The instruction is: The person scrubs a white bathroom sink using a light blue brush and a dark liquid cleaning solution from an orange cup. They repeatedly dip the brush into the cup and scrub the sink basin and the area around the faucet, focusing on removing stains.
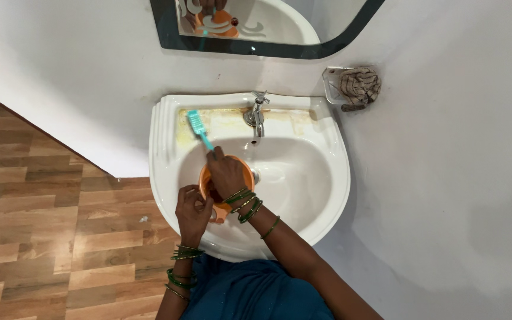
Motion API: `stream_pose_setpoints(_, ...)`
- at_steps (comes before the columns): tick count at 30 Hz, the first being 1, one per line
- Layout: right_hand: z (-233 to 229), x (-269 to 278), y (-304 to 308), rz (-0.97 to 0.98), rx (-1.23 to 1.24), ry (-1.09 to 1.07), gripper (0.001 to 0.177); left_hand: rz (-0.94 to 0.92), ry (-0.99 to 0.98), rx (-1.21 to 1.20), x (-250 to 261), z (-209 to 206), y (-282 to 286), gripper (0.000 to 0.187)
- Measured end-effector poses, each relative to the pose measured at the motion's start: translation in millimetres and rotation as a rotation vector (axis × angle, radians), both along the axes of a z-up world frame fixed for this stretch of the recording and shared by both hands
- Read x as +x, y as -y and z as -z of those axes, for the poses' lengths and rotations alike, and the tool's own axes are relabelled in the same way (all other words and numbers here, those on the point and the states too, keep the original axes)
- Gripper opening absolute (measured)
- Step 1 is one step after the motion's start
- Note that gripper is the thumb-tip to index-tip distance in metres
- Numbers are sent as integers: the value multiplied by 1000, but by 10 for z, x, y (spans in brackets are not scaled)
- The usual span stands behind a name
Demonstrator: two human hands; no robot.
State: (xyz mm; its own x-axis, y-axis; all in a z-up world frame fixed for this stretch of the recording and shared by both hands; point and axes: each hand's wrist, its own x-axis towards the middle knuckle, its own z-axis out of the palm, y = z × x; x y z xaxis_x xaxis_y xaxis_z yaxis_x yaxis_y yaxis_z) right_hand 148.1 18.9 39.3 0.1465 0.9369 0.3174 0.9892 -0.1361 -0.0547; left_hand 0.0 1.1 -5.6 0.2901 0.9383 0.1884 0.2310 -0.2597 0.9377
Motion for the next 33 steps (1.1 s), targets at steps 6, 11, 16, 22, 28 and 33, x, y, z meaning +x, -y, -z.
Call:
stream_pose_setpoints(6, -171, -96, 155, -54, 58, -223, 16, -15, -30, 56, 10, 60, -4, 17)
stream_pose_setpoints(11, -175, 358, 184, 98, 220, -337, 12, 3, -37, 30, 13, 68, -9, 18)
stream_pose_setpoints(16, -208, 788, 384, 306, 182, -210, 18, 16, -31, -30, 11, 27, -6, 17)
stream_pose_setpoints(22, -288, 646, 648, 326, 97, -165, 7, 35, 0, -15, 18, 12, -6, 14)
stream_pose_setpoints(28, -145, 741, 194, 240, 145, -18, 10, 47, 5, -45, -4, 30, 28, 16)
stream_pose_setpoints(33, -160, 613, 274, 230, 140, -21, 7, 51, -6, -65, -1, 52, 1, 15)
